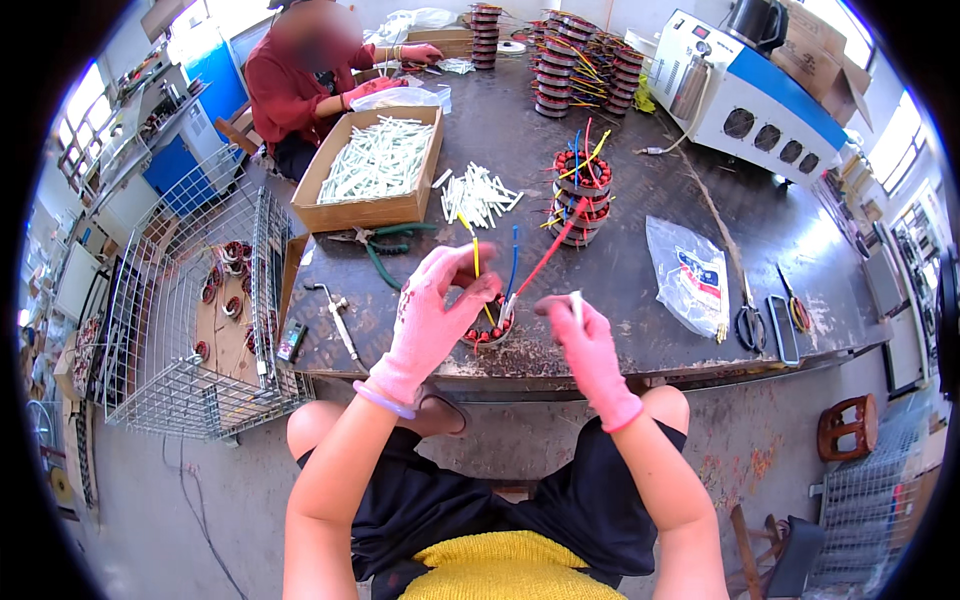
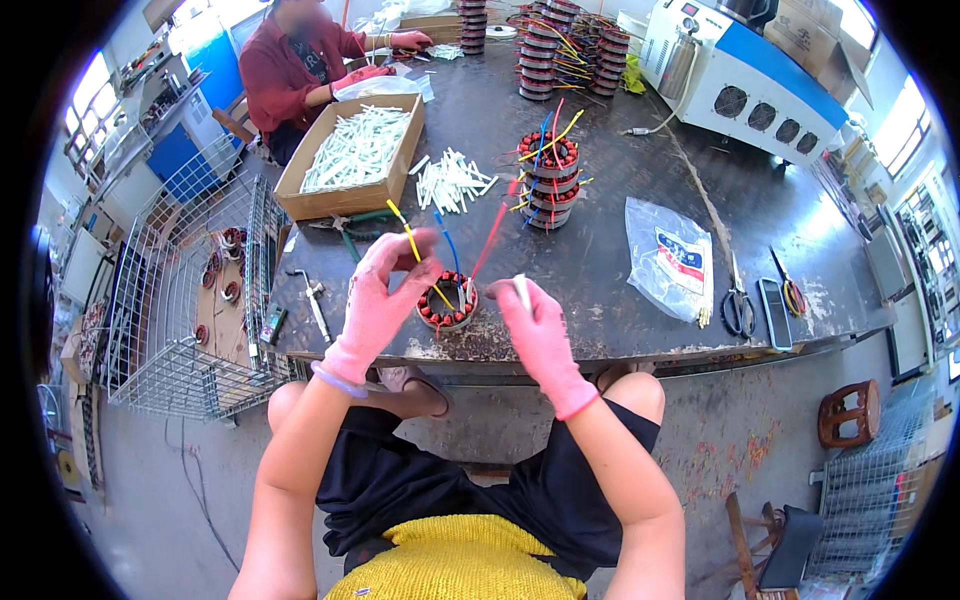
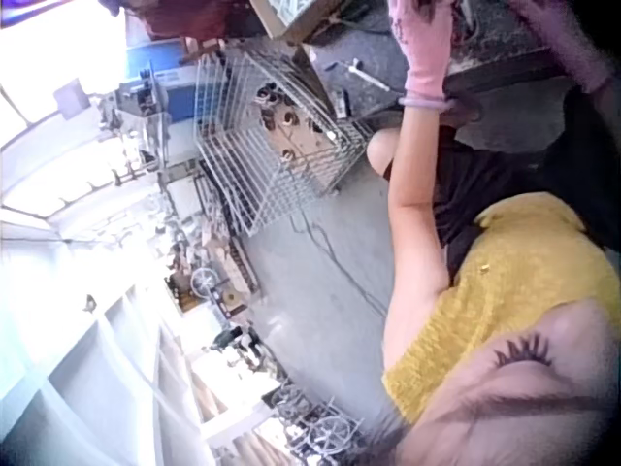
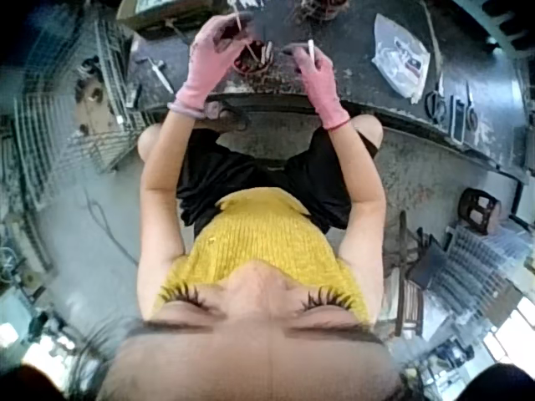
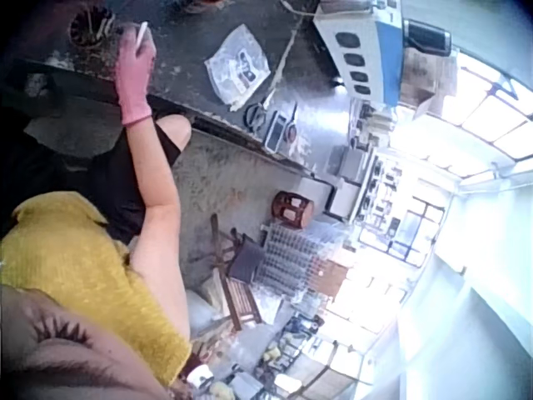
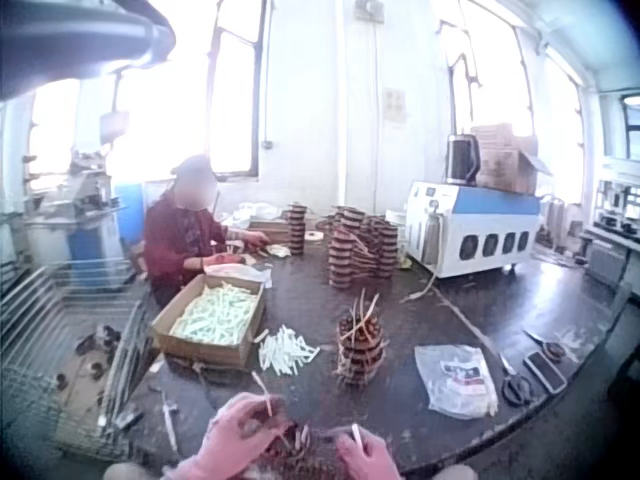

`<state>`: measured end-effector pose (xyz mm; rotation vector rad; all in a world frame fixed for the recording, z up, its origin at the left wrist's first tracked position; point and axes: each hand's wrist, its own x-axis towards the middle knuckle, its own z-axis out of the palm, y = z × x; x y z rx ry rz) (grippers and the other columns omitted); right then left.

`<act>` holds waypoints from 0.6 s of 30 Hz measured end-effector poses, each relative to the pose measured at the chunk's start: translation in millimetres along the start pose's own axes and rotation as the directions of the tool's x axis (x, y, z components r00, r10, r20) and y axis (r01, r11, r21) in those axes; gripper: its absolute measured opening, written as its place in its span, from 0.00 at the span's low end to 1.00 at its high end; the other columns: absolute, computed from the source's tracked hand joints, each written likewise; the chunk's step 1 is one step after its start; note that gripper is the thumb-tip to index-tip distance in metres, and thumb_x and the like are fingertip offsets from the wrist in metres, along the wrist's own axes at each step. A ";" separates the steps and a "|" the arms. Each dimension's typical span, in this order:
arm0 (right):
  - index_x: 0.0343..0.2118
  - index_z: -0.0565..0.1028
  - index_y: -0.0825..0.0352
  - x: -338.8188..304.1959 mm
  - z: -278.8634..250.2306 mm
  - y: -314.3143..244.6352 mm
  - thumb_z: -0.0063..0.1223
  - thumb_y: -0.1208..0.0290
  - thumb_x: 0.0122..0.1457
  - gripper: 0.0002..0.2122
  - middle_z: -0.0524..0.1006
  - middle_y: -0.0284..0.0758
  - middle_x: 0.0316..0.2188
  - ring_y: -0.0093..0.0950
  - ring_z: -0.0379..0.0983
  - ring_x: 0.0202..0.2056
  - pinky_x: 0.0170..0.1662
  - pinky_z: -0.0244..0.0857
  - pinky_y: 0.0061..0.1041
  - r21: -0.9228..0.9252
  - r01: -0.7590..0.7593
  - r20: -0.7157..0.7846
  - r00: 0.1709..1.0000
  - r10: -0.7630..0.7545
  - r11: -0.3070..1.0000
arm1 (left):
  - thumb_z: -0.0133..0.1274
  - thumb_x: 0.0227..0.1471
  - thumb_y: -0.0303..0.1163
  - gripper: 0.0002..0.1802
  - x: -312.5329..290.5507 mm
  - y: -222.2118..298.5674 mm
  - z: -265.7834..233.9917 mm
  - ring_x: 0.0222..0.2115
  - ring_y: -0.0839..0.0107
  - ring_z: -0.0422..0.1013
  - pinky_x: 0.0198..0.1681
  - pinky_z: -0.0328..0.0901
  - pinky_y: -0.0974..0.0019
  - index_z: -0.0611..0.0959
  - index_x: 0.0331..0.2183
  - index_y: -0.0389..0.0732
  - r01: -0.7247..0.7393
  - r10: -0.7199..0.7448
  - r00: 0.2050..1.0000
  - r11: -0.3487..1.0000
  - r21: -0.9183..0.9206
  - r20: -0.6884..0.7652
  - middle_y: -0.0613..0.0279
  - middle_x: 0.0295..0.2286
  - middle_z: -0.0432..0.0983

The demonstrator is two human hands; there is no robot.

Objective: The person inserts insulation tubes onto wires extending from a motor stator and trims the materials using scissors.

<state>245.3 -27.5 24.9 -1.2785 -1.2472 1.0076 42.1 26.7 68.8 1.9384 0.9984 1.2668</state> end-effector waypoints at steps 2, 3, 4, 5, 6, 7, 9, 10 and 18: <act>0.40 0.78 0.65 -4.0 -12.0 -11.0 0.40 0.56 0.68 0.18 0.67 0.22 0.25 0.15 0.59 0.23 0.28 0.54 0.16 0.145 -0.085 0.097 0.993 0.071 0.986 | 0.57 0.54 0.23 0.14 -5.0 -4.5 -4.6 0.34 0.74 0.74 0.40 0.69 0.70 0.82 0.44 0.36 -0.006 0.004 0.999 0.999 0.040 0.038 0.62 0.35 0.77; 0.39 0.78 0.65 -3.3 -11.4 -15.1 0.39 0.55 0.68 0.19 0.67 0.22 0.25 0.14 0.58 0.23 0.27 0.52 0.16 0.156 -0.036 0.100 0.995 0.020 0.987 | 0.56 0.54 0.23 0.12 -8.0 -6.6 -5.3 0.34 0.74 0.74 0.40 0.69 0.70 0.83 0.42 0.36 -0.007 0.004 0.999 0.998 0.061 0.052 0.61 0.35 0.77; 0.39 0.78 0.65 -3.0 -10.4 -21.1 0.37 0.54 0.69 0.20 0.67 0.21 0.26 0.13 0.57 0.22 0.26 0.51 0.15 0.167 0.013 0.104 0.994 -0.031 0.986 | 0.55 0.55 0.23 0.10 -10.1 -7.6 -4.9 0.34 0.74 0.74 0.39 0.69 0.69 0.84 0.41 0.36 -0.033 0.030 0.998 0.997 0.065 0.048 0.61 0.34 0.77; 0.39 0.78 0.64 -7.4 -13.9 -30.9 0.37 0.53 0.69 0.20 0.67 0.21 0.26 0.13 0.55 0.22 0.26 0.49 0.14 0.086 -0.166 0.107 0.982 0.156 0.982 | 0.55 0.55 0.24 0.09 -11.9 -8.6 -4.6 0.33 0.74 0.74 0.38 0.70 0.69 0.84 0.39 0.35 -0.059 0.056 0.997 0.996 0.068 0.044 0.60 0.34 0.77; 0.39 0.77 0.64 -6.0 -14.7 -47.7 0.37 0.54 0.70 0.19 0.68 0.22 0.26 0.13 0.56 0.23 0.27 0.52 0.16 0.039 -0.142 0.127 0.983 0.136 0.989 | 0.54 0.56 0.24 0.08 -9.9 -9.9 -6.5 0.33 0.74 0.75 0.37 0.70 0.69 0.84 0.38 0.35 -0.094 0.092 0.995 0.993 0.076 0.034 0.60 0.34 0.78; 0.39 0.76 0.65 -8.1 -16.6 -58.9 0.38 0.54 0.70 0.19 0.70 0.23 0.27 0.14 0.57 0.24 0.28 0.54 0.18 -0.007 -0.143 0.144 0.979 0.142 0.990 | 0.53 0.57 0.25 0.08 -10.1 -13.8 -5.2 0.32 0.72 0.75 0.36 0.70 0.69 0.83 0.38 0.34 -0.167 0.164 0.986 0.979 0.120 0.036 0.59 0.33 0.79; 0.43 0.74 0.67 -8.5 -16.9 -64.6 0.44 0.62 0.68 0.13 0.74 0.25 0.30 0.14 0.60 0.25 0.30 0.59 0.18 0.078 -0.074 0.192 0.980 0.058 0.994 | 0.52 0.57 0.25 0.08 -16.1 -13.6 -0.5 0.32 0.72 0.75 0.34 0.70 0.69 0.83 0.38 0.34 -0.042 0.039 0.997 0.998 0.046 0.071 0.58 0.33 0.79; 0.45 0.74 0.67 -7.6 -12.9 -73.4 0.46 0.65 0.67 0.12 0.74 0.25 0.30 0.14 0.61 0.26 0.31 0.60 0.18 0.048 -0.065 0.205 0.977 0.053 0.997 | 0.52 0.57 0.25 0.08 -18.7 -12.9 0.3 0.31 0.71 0.76 0.34 0.70 0.69 0.83 0.38 0.34 0.021 -0.022 0.996 1.000 0.015 0.087 0.58 0.33 0.80; 0.44 0.78 0.69 11.3 -4.7 -133.1 0.51 0.73 0.64 0.09 0.76 0.28 0.32 0.15 0.68 0.32 0.37 0.65 0.18 -0.021 0.191 0.232 0.956 -0.181 0.981 | 0.55 0.54 0.23 0.09 -23.1 -10.7 5.5 0.29 0.63 0.76 0.32 0.70 0.65 0.82 0.39 0.39 -0.127 0.127 0.990 0.992 -0.003 0.058 0.60 0.28 0.78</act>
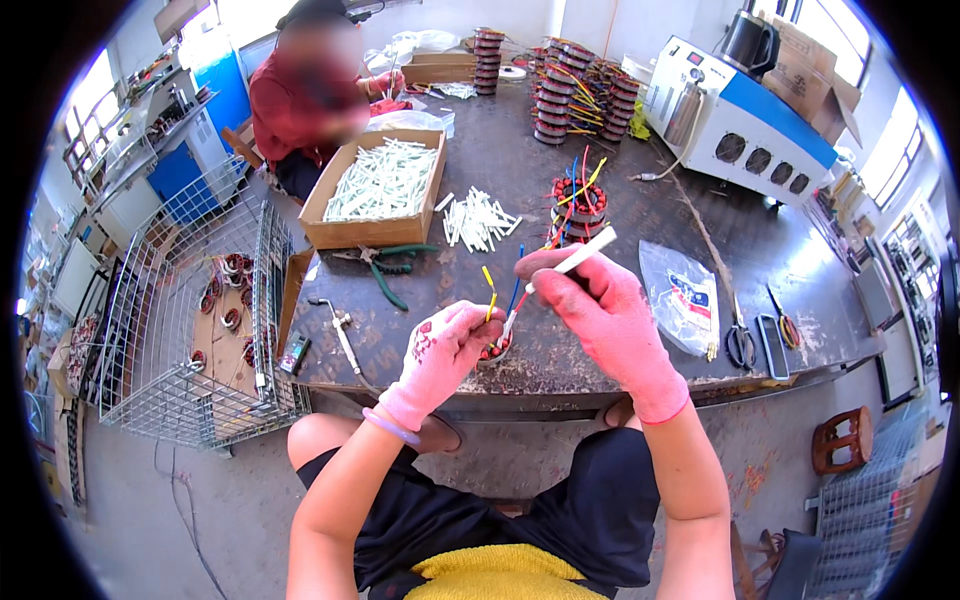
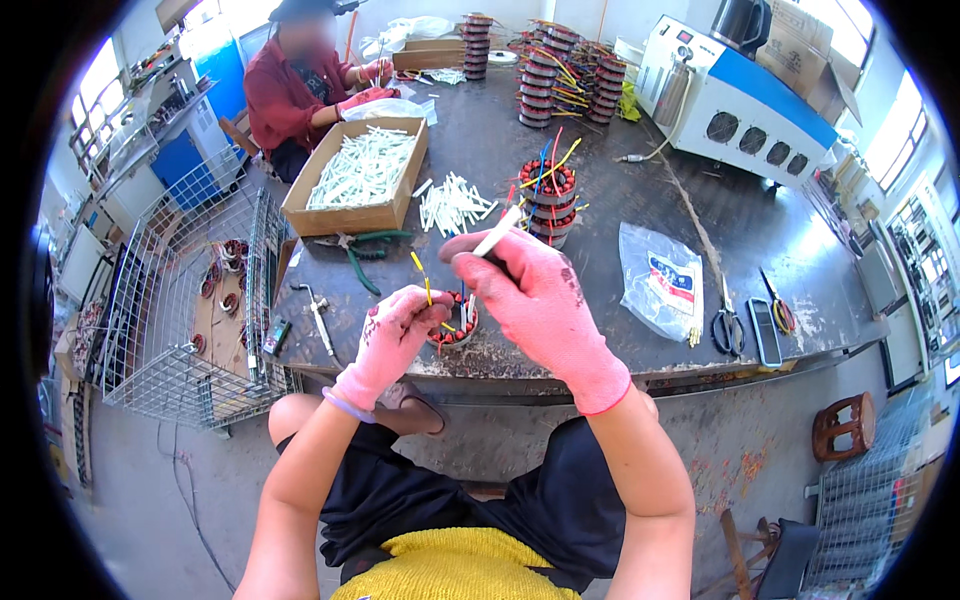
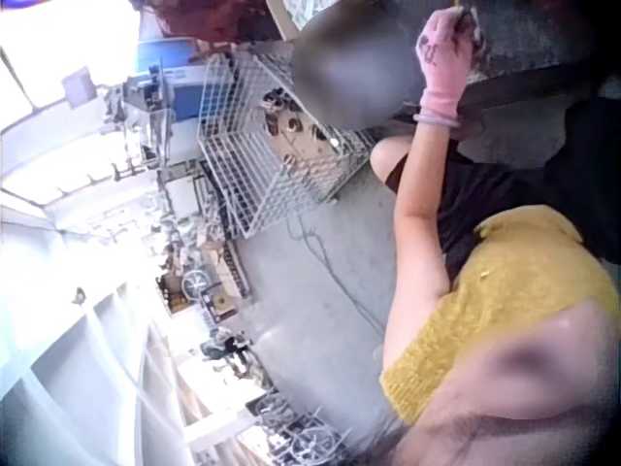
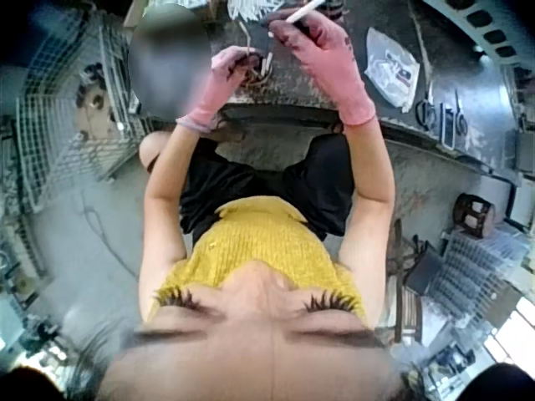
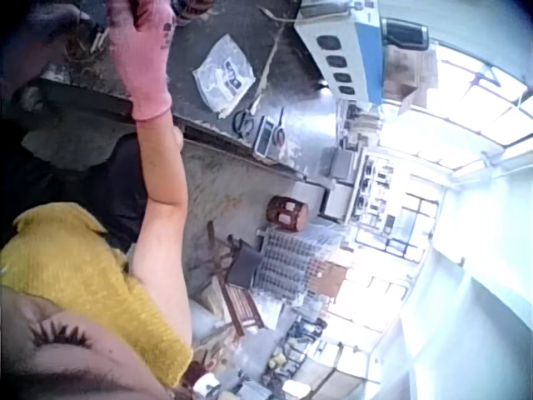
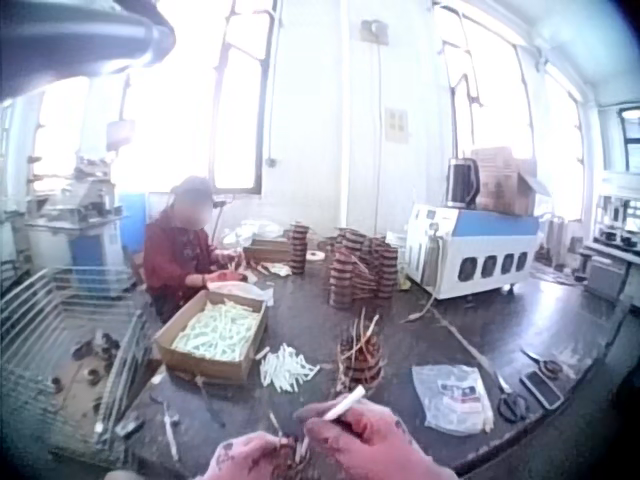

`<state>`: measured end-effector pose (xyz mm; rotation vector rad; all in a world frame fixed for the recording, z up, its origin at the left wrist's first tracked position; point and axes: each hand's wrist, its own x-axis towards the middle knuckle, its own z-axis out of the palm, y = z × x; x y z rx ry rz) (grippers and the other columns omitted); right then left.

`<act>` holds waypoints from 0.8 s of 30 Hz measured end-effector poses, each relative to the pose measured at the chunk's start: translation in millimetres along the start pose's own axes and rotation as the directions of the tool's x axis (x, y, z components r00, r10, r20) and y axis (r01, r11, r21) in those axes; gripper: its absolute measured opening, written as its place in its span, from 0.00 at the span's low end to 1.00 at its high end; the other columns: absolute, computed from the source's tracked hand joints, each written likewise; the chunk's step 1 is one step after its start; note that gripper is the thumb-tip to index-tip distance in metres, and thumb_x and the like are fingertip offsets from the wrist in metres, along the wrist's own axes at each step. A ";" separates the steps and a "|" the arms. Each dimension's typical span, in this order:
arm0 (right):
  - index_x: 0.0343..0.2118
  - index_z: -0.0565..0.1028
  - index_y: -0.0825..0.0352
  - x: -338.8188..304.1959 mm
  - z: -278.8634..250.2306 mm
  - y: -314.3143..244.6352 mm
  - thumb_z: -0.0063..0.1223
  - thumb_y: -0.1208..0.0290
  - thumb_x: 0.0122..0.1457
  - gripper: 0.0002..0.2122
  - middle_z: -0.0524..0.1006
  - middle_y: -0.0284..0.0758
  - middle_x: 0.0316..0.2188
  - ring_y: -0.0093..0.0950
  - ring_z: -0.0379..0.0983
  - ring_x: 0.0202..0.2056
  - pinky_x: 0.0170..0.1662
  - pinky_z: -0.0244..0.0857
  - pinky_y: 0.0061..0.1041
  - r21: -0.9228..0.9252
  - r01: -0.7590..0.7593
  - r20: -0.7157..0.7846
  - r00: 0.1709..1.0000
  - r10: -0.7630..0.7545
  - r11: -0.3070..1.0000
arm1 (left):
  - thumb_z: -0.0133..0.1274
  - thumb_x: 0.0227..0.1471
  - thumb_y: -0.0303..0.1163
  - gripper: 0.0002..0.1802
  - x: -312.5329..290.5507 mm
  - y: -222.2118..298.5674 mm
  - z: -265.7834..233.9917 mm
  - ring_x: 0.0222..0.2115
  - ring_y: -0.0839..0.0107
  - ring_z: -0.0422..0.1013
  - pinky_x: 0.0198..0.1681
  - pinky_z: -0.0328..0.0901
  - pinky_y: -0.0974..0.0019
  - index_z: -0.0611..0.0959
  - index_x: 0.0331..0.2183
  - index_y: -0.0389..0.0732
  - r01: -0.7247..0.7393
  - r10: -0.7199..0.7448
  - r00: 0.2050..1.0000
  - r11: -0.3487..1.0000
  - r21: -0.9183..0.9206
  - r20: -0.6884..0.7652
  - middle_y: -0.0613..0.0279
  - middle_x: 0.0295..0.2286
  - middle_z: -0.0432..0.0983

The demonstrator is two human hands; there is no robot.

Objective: The person inserts insulation tubes onto wires extending from a motor stator and trims the materials using scissors.

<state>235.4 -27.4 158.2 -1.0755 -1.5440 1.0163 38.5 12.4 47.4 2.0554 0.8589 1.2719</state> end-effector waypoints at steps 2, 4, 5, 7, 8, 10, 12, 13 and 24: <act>0.47 0.78 0.68 9.5 -0.6 2.5 0.50 0.74 0.65 0.10 0.76 0.26 0.34 0.13 0.68 0.34 0.40 0.65 0.16 -0.167 0.161 0.012 0.987 -0.161 0.973 | 0.55 0.53 0.22 0.10 2.5 3.5 -0.7 0.29 0.63 0.76 0.31 0.70 0.64 0.82 0.39 0.39 -0.033 0.031 0.999 0.996 0.084 0.029 0.60 0.29 0.77; 0.42 0.77 0.68 15.6 7.3 -2.7 0.51 0.75 0.65 0.07 0.75 0.27 0.32 0.14 0.67 0.34 0.38 0.64 0.19 -0.062 0.138 -0.003 0.990 -0.138 0.988 | 0.55 0.52 0.21 0.11 1.4 4.5 -3.1 0.29 0.63 0.77 0.31 0.70 0.64 0.82 0.40 0.39 -0.031 0.025 0.998 0.993 0.117 0.054 0.60 0.29 0.78; 0.40 0.76 0.69 20.3 11.5 -2.3 0.52 0.74 0.64 0.06 0.74 0.28 0.31 0.15 0.67 0.32 0.37 0.64 0.20 0.011 0.145 -0.003 0.989 -0.145 0.989 | 0.56 0.51 0.20 0.14 1.9 1.5 -5.3 0.29 0.63 0.77 0.32 0.70 0.65 0.82 0.42 0.40 -0.085 0.076 0.995 0.985 0.147 0.067 0.59 0.29 0.77; 0.37 0.73 0.69 26.2 9.1 -13.1 0.52 0.72 0.64 0.05 0.75 0.29 0.29 0.17 0.67 0.31 0.36 0.64 0.21 -0.008 0.072 0.054 0.996 -0.072 0.997 | 0.55 0.52 0.20 0.15 3.1 9.6 -6.9 0.29 0.63 0.77 0.32 0.70 0.65 0.82 0.44 0.40 -0.052 0.048 0.998 0.996 0.076 0.051 0.59 0.29 0.78; 0.37 0.73 0.69 27.6 6.1 -14.1 0.51 0.72 0.64 0.05 0.75 0.29 0.29 0.16 0.67 0.30 0.35 0.64 0.21 -0.025 0.078 0.072 0.994 -0.076 0.997 | 0.55 0.53 0.20 0.16 2.9 13.2 -6.5 0.29 0.63 0.77 0.32 0.70 0.65 0.81 0.44 0.40 -0.036 0.034 0.998 0.999 0.040 0.044 0.59 0.29 0.78; 0.38 0.73 0.69 28.8 1.9 -12.1 0.51 0.72 0.65 0.05 0.75 0.28 0.28 0.16 0.67 0.30 0.34 0.64 0.21 -0.054 0.092 0.105 0.991 -0.086 0.994 | 0.52 0.57 0.21 0.15 4.3 18.9 -3.7 0.29 0.70 0.75 0.34 0.70 0.68 0.79 0.48 0.38 -0.024 0.025 0.999 0.999 -0.045 0.021 0.60 0.31 0.78; 0.38 0.73 0.68 28.3 1.0 -14.0 0.50 0.71 0.65 0.06 0.75 0.28 0.28 0.15 0.68 0.29 0.31 0.63 0.21 -0.043 0.100 0.094 0.991 -0.096 0.994 | 0.49 0.61 0.22 0.16 5.4 26.9 -7.0 0.32 0.79 0.73 0.37 0.70 0.72 0.77 0.50 0.34 0.049 -0.039 0.996 0.991 -0.123 0.084 0.63 0.35 0.78; 0.38 0.73 0.68 27.8 0.4 -15.8 0.50 0.71 0.65 0.06 0.76 0.29 0.28 0.15 0.69 0.29 0.30 0.62 0.21 -0.059 0.084 0.093 0.993 -0.078 0.995 | 0.49 0.62 0.25 0.15 8.0 34.0 -9.8 0.32 0.80 0.71 0.37 0.68 0.73 0.77 0.51 0.34 0.045 -0.031 0.995 0.988 -0.151 0.094 0.65 0.33 0.78; 0.37 0.72 0.71 28.4 5.6 -19.0 0.50 0.73 0.64 0.06 0.74 0.36 0.27 0.21 0.70 0.30 0.37 0.66 0.26 -0.133 0.090 0.169 0.983 -0.067 0.987 | 0.50 0.56 0.22 0.18 17.6 38.0 -16.3 0.28 0.65 0.79 0.33 0.72 0.64 0.78 0.49 0.39 -0.011 0.009 0.999 0.999 0.049 0.044 0.58 0.29 0.81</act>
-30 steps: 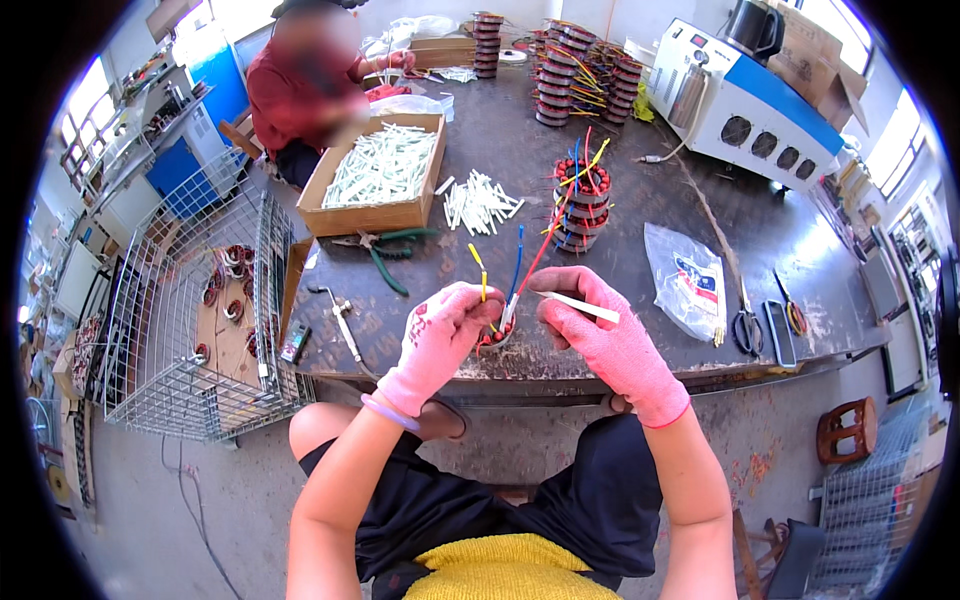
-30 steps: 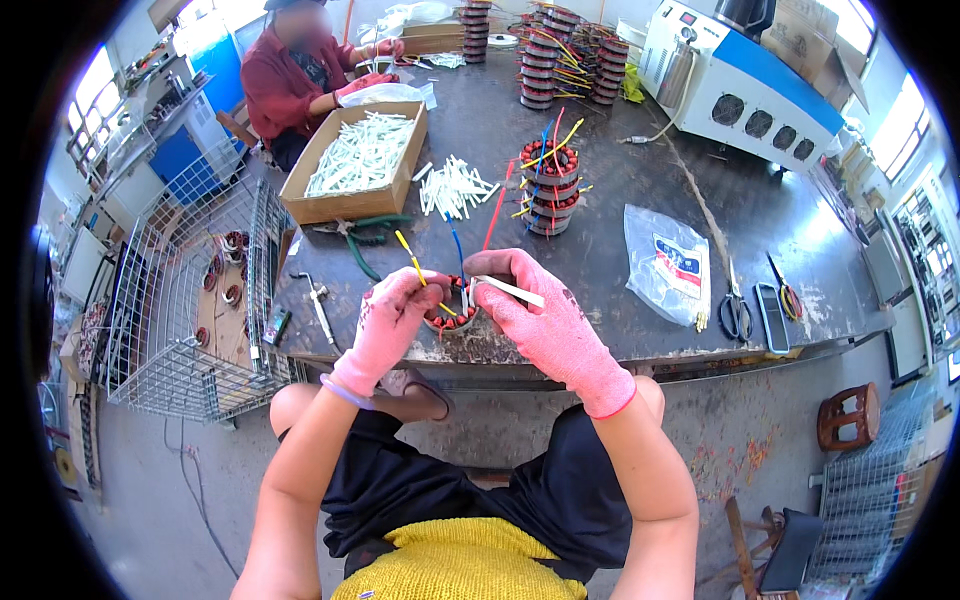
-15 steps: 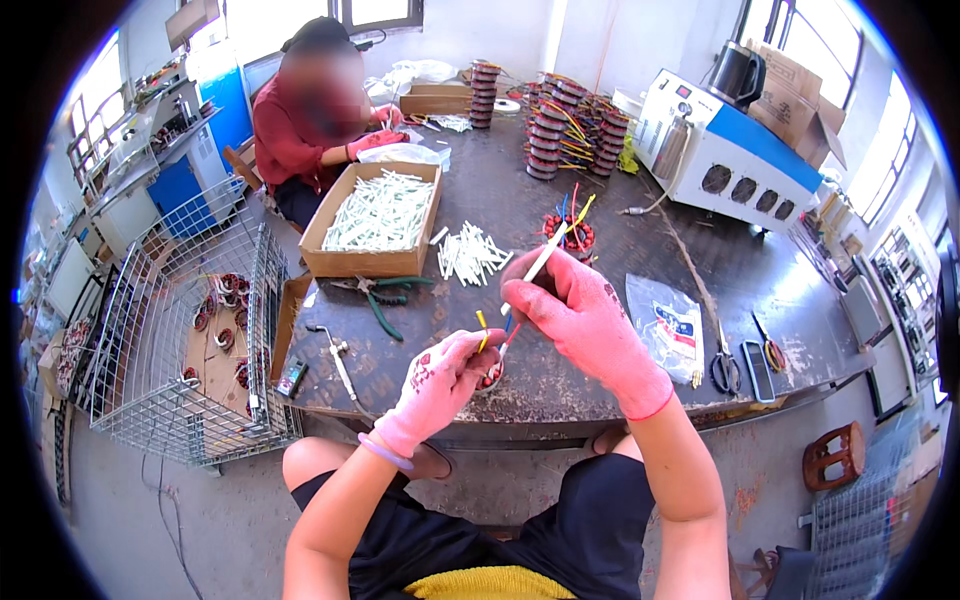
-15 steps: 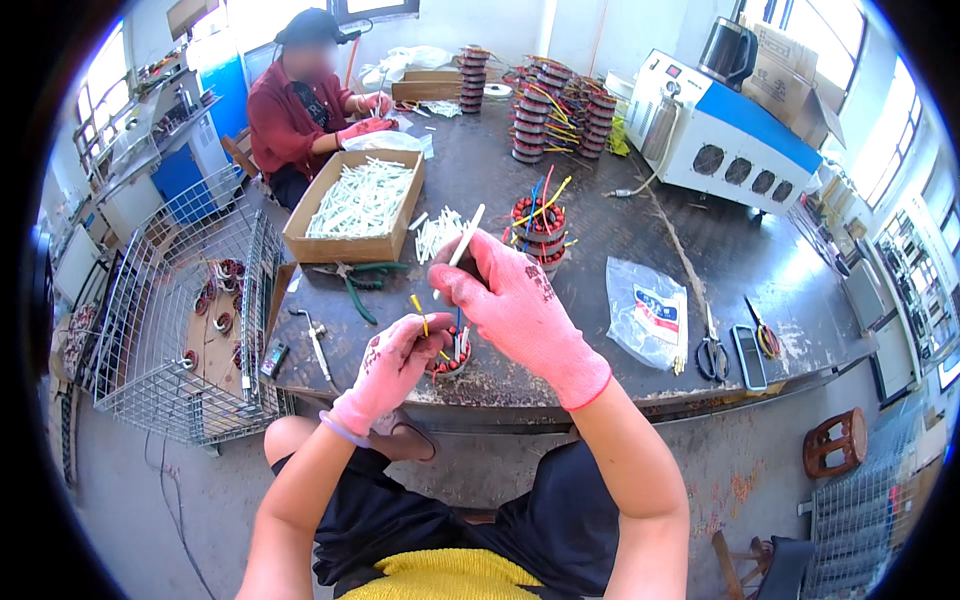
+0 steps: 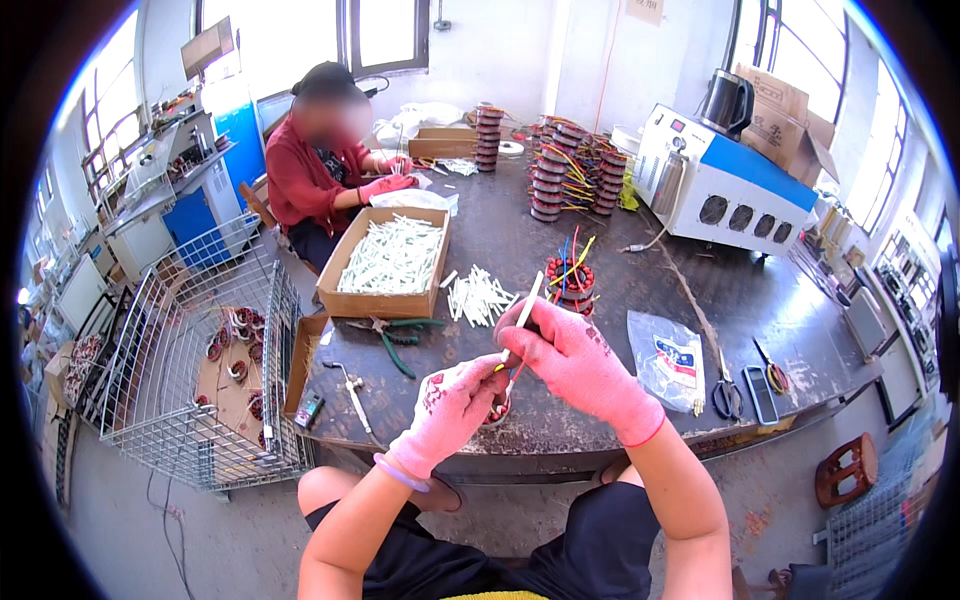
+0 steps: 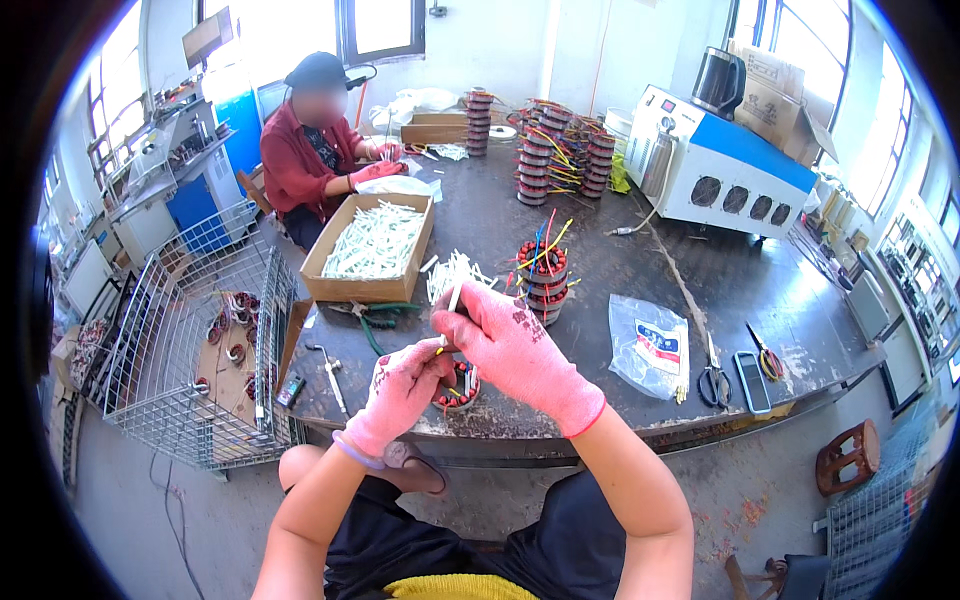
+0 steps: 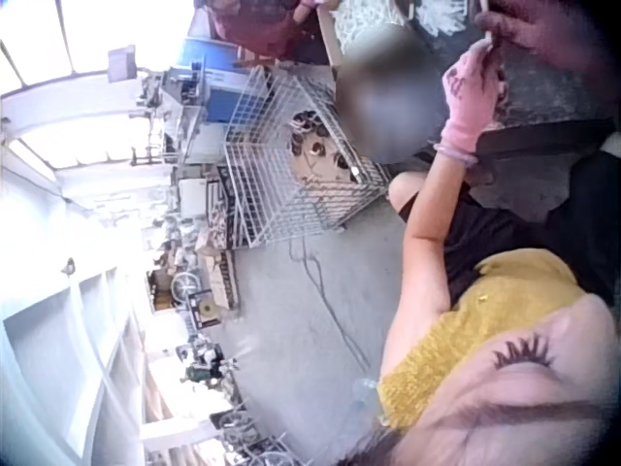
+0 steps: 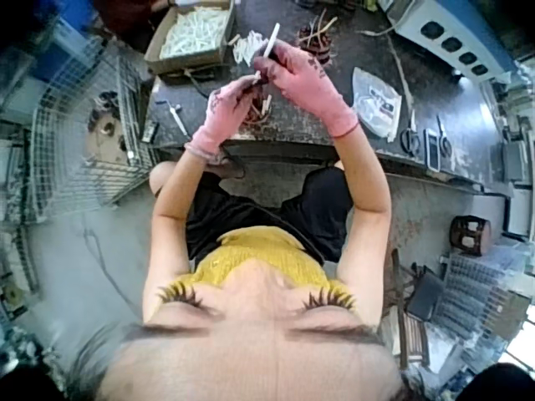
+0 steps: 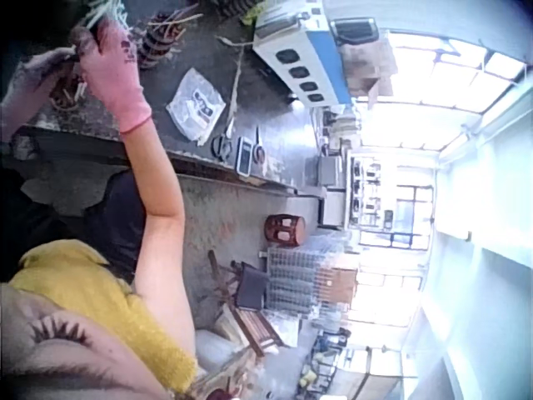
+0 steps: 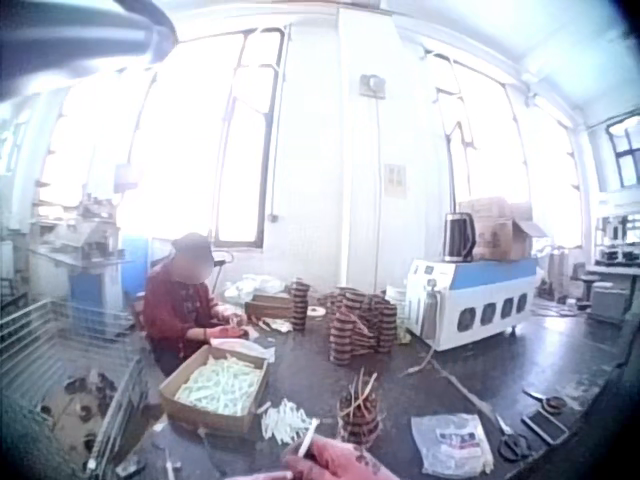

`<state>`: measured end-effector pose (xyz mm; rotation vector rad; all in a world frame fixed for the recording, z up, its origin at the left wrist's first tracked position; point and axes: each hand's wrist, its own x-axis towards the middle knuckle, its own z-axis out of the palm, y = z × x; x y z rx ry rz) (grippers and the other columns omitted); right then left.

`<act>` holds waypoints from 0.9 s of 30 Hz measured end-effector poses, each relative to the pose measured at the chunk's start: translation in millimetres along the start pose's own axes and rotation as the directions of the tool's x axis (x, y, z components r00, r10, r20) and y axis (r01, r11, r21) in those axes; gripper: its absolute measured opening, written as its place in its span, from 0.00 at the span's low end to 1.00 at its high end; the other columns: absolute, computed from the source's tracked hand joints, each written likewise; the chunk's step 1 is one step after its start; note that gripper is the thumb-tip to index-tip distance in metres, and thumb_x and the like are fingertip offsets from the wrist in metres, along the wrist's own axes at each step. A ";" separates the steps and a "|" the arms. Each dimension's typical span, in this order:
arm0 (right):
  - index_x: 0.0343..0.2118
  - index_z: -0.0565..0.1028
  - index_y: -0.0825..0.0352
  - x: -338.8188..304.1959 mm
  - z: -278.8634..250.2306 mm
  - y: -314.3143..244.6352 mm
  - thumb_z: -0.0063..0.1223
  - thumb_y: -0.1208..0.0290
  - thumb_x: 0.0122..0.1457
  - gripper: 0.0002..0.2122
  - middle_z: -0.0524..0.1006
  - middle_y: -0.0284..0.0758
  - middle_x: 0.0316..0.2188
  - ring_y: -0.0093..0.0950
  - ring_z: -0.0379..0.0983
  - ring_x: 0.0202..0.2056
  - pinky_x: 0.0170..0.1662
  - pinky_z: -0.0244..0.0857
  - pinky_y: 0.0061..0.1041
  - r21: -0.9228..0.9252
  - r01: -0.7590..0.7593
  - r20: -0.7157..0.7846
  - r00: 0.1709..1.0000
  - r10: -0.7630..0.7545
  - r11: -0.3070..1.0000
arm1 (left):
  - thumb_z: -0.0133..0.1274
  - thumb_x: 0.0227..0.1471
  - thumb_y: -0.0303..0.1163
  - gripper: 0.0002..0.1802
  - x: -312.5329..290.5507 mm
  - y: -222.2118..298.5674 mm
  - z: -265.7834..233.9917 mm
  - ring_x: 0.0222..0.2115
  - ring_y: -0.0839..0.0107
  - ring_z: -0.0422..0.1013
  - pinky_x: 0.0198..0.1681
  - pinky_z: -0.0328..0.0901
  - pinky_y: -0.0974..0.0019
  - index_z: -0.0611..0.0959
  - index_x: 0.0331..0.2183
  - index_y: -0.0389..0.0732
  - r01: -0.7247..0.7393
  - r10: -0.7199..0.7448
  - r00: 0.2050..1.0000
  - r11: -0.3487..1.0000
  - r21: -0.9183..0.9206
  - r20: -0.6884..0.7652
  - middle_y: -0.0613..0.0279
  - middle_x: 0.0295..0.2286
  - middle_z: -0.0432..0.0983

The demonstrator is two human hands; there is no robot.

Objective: The person inserts insulation tubes onto wires extending from a motor stator and trims the materials using scissors.

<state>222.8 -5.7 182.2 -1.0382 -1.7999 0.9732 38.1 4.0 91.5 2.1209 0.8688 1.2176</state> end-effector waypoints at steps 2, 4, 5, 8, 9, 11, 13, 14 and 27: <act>0.37 0.72 0.71 -1.5 0.7 -6.8 0.50 0.73 0.64 0.06 0.74 0.36 0.26 0.22 0.70 0.30 0.36 0.66 0.26 -0.049 0.032 -0.010 0.999 -0.033 0.998 | 0.49 0.56 0.22 0.17 0.9 -4.0 0.1 0.29 0.64 0.79 0.33 0.72 0.64 0.78 0.48 0.39 0.014 -0.014 1.000 1.000 -0.011 -0.010 0.58 0.30 0.81; 0.37 0.72 0.71 -4.7 0.6 -10.0 0.49 0.73 0.64 0.06 0.74 0.36 0.26 0.23 0.70 0.30 0.36 0.66 0.26 -0.085 0.031 -0.018 0.999 -0.032 0.996 | 0.50 0.56 0.23 0.15 1.2 -0.7 1.9 0.29 0.63 0.79 0.33 0.72 0.64 0.79 0.47 0.39 0.028 -0.028 1.000 0.999 -0.017 -0.008 0.58 0.30 0.81; 0.37 0.72 0.71 -5.6 0.6 -12.1 0.49 0.73 0.64 0.06 0.74 0.37 0.26 0.23 0.70 0.29 0.36 0.66 0.27 -0.095 0.027 -0.022 0.999 -0.029 0.995 | 0.50 0.56 0.23 0.15 3.1 3.1 0.6 0.29 0.63 0.79 0.33 0.71 0.64 0.79 0.46 0.39 0.051 -0.051 0.999 0.998 -0.023 0.006 0.57 0.30 0.81; 0.38 0.74 0.70 -6.4 -1.5 -12.4 0.49 0.74 0.64 0.06 0.75 0.32 0.27 0.18 0.70 0.30 0.36 0.67 0.23 -0.116 0.030 -0.018 0.999 -0.032 0.993 | 0.50 0.57 0.25 0.13 6.4 5.1 0.4 0.29 0.63 0.79 0.33 0.71 0.64 0.79 0.45 0.39 0.054 -0.054 0.998 0.998 -0.014 0.012 0.57 0.29 0.81; 0.39 0.74 0.70 -6.8 -1.5 -12.4 0.50 0.74 0.64 0.06 0.75 0.29 0.27 0.16 0.70 0.31 0.36 0.67 0.22 -0.117 0.034 -0.014 0.999 -0.035 0.993 | 0.51 0.57 0.25 0.13 5.6 5.6 -0.4 0.29 0.63 0.79 0.32 0.71 0.63 0.79 0.45 0.40 0.046 -0.046 0.999 0.999 -0.003 0.010 0.57 0.29 0.81; 0.39 0.75 0.71 -8.5 -0.3 -14.3 0.50 0.74 0.64 0.06 0.75 0.29 0.28 0.16 0.71 0.32 0.37 0.67 0.22 -0.093 0.040 -0.018 0.999 -0.042 0.995 | 0.47 0.57 0.22 0.09 4.4 4.0 2.5 0.24 0.69 0.76 0.29 0.69 0.67 0.79 0.40 0.38 -0.002 0.003 0.999 1.000 0.027 -0.034 0.59 0.27 0.79; 0.39 0.75 0.71 -9.0 -0.2 -12.7 0.50 0.74 0.63 0.06 0.76 0.32 0.27 0.19 0.72 0.31 0.37 0.67 0.24 -0.096 0.073 -0.035 0.996 -0.077 0.993 | 0.45 0.57 0.21 0.08 7.0 9.0 2.8 0.23 0.72 0.75 0.27 0.69 0.69 0.78 0.37 0.37 0.006 -0.005 1.000 1.000 0.023 -0.022 0.59 0.26 0.79; 0.38 0.74 0.70 -9.2 0.2 -10.0 0.50 0.74 0.64 0.06 0.76 0.34 0.27 0.21 0.73 0.30 0.36 0.67 0.25 -0.110 0.101 -0.048 0.993 -0.107 0.989 | 0.46 0.56 0.21 0.08 8.1 10.7 2.8 0.23 0.72 0.75 0.27 0.69 0.69 0.78 0.37 0.37 0.001 -0.001 1.000 1.000 0.017 -0.022 0.59 0.26 0.79; 0.35 0.75 0.69 -10.2 10.2 1.7 0.57 0.69 0.59 0.08 0.76 0.41 0.27 0.38 0.75 0.30 0.34 0.67 0.32 -0.333 0.188 -0.074 0.972 -0.224 0.924 | 0.55 0.54 0.26 0.11 -6.5 -13.1 6.2 0.30 0.58 0.76 0.34 0.70 0.63 0.81 0.42 0.39 0.065 -0.065 0.997 0.998 -0.004 0.042 0.54 0.33 0.78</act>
